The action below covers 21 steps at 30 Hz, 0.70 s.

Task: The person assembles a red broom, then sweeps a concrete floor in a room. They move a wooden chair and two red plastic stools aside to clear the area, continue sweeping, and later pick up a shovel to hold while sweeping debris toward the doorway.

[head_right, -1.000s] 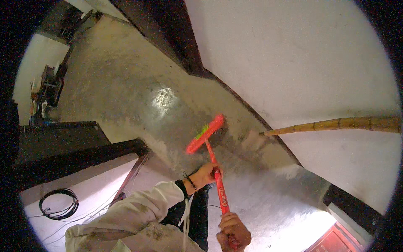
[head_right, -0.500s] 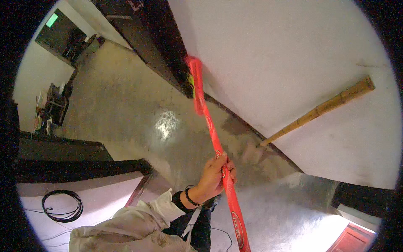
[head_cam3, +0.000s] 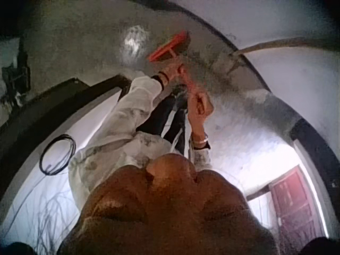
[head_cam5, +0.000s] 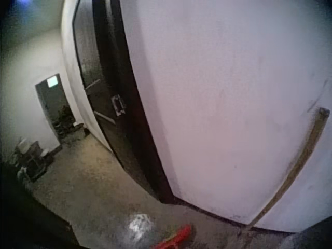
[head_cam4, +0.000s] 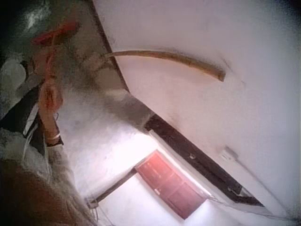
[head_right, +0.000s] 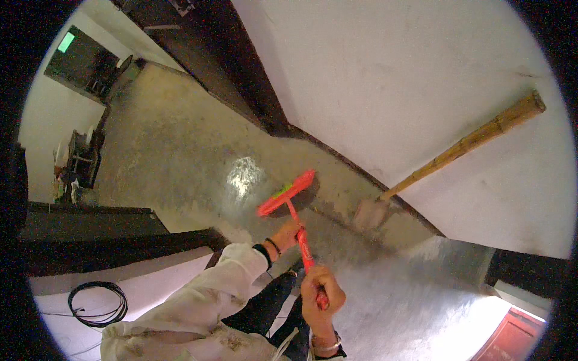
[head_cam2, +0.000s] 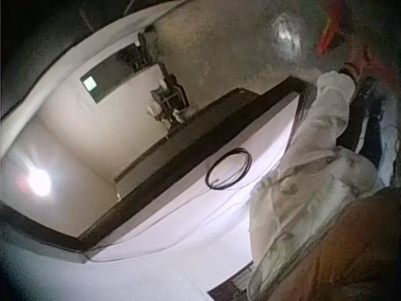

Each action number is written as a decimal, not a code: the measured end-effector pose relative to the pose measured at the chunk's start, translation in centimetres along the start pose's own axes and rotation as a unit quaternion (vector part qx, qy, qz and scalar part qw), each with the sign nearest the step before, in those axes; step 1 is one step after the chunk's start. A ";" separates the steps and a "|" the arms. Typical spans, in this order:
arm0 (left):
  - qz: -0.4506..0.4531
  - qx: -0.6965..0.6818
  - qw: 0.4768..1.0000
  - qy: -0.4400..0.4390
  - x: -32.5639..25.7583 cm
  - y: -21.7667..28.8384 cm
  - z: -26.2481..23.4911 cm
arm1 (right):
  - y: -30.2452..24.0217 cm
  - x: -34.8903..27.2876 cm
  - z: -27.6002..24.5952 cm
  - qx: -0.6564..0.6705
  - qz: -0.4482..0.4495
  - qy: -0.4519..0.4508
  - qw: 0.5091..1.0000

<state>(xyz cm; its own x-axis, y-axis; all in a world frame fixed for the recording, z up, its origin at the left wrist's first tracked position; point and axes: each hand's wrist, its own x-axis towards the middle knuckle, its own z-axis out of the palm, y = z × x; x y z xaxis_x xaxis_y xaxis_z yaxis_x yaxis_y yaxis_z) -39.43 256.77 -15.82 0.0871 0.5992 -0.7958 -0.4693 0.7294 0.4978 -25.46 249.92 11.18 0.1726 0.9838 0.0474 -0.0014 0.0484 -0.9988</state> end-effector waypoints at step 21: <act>-0.046 -0.134 0.988 0.065 1.8 6.2 1.0 | 7.8 1.4 2.9 0.060 0.032 0.057 0.996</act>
<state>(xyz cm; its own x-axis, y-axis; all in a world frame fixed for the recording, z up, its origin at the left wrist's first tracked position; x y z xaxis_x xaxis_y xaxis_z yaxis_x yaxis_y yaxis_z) -41.29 262.65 -13.82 0.0357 0.4737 -0.8799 -0.6826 0.6547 0.3248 -28.09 252.14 3.48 0.2787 0.9601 -0.0235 -0.1314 0.0139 -0.9912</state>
